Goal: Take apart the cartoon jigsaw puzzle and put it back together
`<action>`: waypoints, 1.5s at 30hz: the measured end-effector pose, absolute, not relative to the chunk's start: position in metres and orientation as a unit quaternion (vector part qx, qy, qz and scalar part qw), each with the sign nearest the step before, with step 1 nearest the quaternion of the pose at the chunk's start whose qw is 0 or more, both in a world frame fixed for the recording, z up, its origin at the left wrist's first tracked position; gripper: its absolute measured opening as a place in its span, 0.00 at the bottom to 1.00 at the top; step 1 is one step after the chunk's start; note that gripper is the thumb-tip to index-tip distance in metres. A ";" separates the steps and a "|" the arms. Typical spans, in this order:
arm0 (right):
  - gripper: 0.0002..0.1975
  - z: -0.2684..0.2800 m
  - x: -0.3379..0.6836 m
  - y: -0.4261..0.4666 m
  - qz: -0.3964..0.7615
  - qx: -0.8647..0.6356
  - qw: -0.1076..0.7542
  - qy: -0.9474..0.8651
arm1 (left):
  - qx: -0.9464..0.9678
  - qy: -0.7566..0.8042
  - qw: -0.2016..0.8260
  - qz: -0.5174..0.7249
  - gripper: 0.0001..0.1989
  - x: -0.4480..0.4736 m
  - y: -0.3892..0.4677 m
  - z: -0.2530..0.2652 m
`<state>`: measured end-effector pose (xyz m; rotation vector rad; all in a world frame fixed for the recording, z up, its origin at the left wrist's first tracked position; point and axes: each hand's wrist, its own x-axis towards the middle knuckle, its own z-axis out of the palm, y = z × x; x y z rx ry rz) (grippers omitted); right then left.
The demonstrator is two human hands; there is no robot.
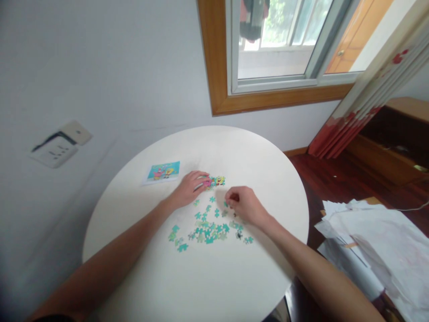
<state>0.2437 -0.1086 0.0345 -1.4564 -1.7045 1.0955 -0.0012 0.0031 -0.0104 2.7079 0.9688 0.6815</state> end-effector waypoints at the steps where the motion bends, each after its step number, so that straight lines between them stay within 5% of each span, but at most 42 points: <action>1: 0.04 0.031 0.246 -0.088 0.422 -0.563 0.343 -0.622 | 0.915 0.322 0.094 0.224 0.14 0.000 0.002 -0.010; 16: 0.04 0.007 0.239 -0.017 0.235 -0.679 0.259 -0.645 | 0.937 0.285 0.114 0.165 0.19 0.003 -0.001 -0.011; 38: 0.05 0.001 0.246 -0.016 0.226 -0.676 0.276 -0.645 | 0.935 0.287 0.130 0.161 0.19 0.003 -0.003 -0.007; 45: 0.06 0.025 0.245 -0.041 0.298 -0.537 0.289 -0.735 | 0.932 0.281 0.140 0.181 0.20 0.003 -0.004 -0.004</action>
